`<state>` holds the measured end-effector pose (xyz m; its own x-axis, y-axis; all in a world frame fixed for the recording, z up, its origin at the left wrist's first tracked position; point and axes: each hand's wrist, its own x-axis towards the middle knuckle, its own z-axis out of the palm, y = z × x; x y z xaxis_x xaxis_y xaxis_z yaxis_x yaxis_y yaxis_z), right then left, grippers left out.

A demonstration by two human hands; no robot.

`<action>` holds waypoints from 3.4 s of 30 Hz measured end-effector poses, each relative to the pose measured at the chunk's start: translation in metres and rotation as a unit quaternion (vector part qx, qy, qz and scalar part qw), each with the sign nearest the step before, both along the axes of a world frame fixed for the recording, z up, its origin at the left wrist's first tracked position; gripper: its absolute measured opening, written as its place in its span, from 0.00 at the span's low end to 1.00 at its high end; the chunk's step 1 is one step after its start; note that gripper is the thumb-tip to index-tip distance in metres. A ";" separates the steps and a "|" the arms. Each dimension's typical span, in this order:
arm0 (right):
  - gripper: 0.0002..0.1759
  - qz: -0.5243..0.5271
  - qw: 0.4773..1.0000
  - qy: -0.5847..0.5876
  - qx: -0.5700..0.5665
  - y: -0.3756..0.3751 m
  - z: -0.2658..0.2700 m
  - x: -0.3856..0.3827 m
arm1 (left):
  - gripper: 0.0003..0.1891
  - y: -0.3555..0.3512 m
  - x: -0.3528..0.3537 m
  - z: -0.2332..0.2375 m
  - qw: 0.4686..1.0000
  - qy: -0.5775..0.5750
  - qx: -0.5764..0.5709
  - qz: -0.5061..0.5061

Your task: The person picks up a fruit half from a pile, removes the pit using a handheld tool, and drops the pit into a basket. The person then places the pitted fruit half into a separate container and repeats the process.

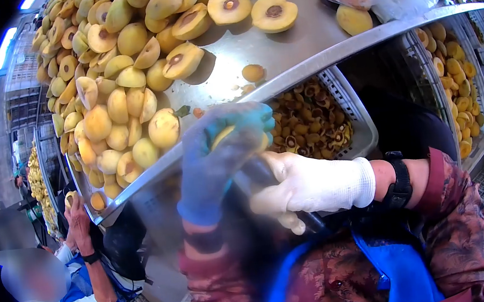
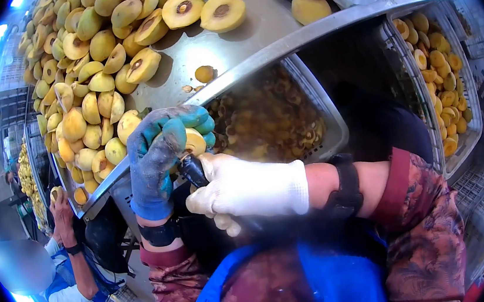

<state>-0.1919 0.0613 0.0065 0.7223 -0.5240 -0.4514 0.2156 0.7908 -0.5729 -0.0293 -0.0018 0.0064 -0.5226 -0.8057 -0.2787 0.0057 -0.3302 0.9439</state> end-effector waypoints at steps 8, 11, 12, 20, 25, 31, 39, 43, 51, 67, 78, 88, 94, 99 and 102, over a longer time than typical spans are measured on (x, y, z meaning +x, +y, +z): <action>0.10 -0.003 0.990 -0.134 0.044 0.007 0.002 -0.004 | 0.12 0.005 0.005 -0.009 0.994 0.112 0.003 0.003; 0.11 0.012 0.984 -0.165 0.072 0.005 0.009 -0.008 | 0.13 0.007 0.004 -0.006 0.985 0.171 -0.005 0.013; 0.12 0.023 0.981 -0.174 0.087 0.004 0.011 -0.009 | 0.13 0.009 0.002 -0.004 0.982 0.188 -0.005 0.014; 0.13 0.011 0.960 -0.251 0.128 0.000 0.027 -0.004 | 0.30 0.015 -0.012 0.009 0.977 0.192 -0.005 0.091; 0.08 0.026 0.999 -0.012 -0.025 -0.012 0.037 -0.003 | 0.18 0.008 -0.002 0.000 0.971 0.224 -0.036 0.075; 0.21 -0.057 0.836 0.318 -0.444 0.003 -0.014 0.002 | 0.16 0.010 -0.011 0.001 0.980 0.136 -0.064 0.132; 0.16 -0.022 0.643 0.496 -0.583 -0.003 0.002 -0.011 | 0.14 0.013 0.006 0.018 0.972 -0.084 -0.156 0.153; 0.16 -0.023 0.596 0.499 -0.628 -0.005 -0.017 -0.016 | 0.16 0.023 0.076 0.020 0.858 -0.354 -0.340 0.149; 0.11 0.133 0.505 0.588 -0.618 -0.008 -0.078 -0.030 | 0.26 0.012 0.155 0.021 0.581 -0.656 -0.475 0.079; 0.14 0.042 0.609 0.541 -0.579 -0.011 -0.092 -0.044 | 0.31 -0.062 0.081 -0.006 0.669 -0.641 -0.374 -0.039; 0.19 -0.079 0.717 0.425 -0.547 -0.013 -0.051 -0.021 | 0.28 -0.076 0.097 -0.024 0.777 -0.520 -0.353 -0.033; 0.20 -0.093 0.845 0.339 -0.402 -0.017 -0.009 -0.014 | 0.33 -0.038 0.050 0.020 0.946 0.181 0.069 0.260; 0.26 -0.168 0.783 0.298 -0.520 -0.023 -0.019 -0.004 | 0.36 -0.014 0.000 0.007 0.934 0.210 0.030 0.288; 0.18 -0.147 0.763 0.373 -0.507 -0.023 -0.014 -0.001 | 0.35 0.000 -0.009 -0.002 0.968 0.110 -0.041 0.223; 0.16 -0.167 0.744 0.375 -0.527 -0.023 -0.016 -0.001 | 0.24 0.003 -0.012 -0.013 0.958 0.029 -0.194 0.207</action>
<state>-0.1931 0.0387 -0.0095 0.2250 -0.9660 0.1276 -0.3933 -0.2098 -0.8952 -0.0410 0.0012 -0.0068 -0.1412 -0.9845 0.1041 0.1159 0.0880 0.9894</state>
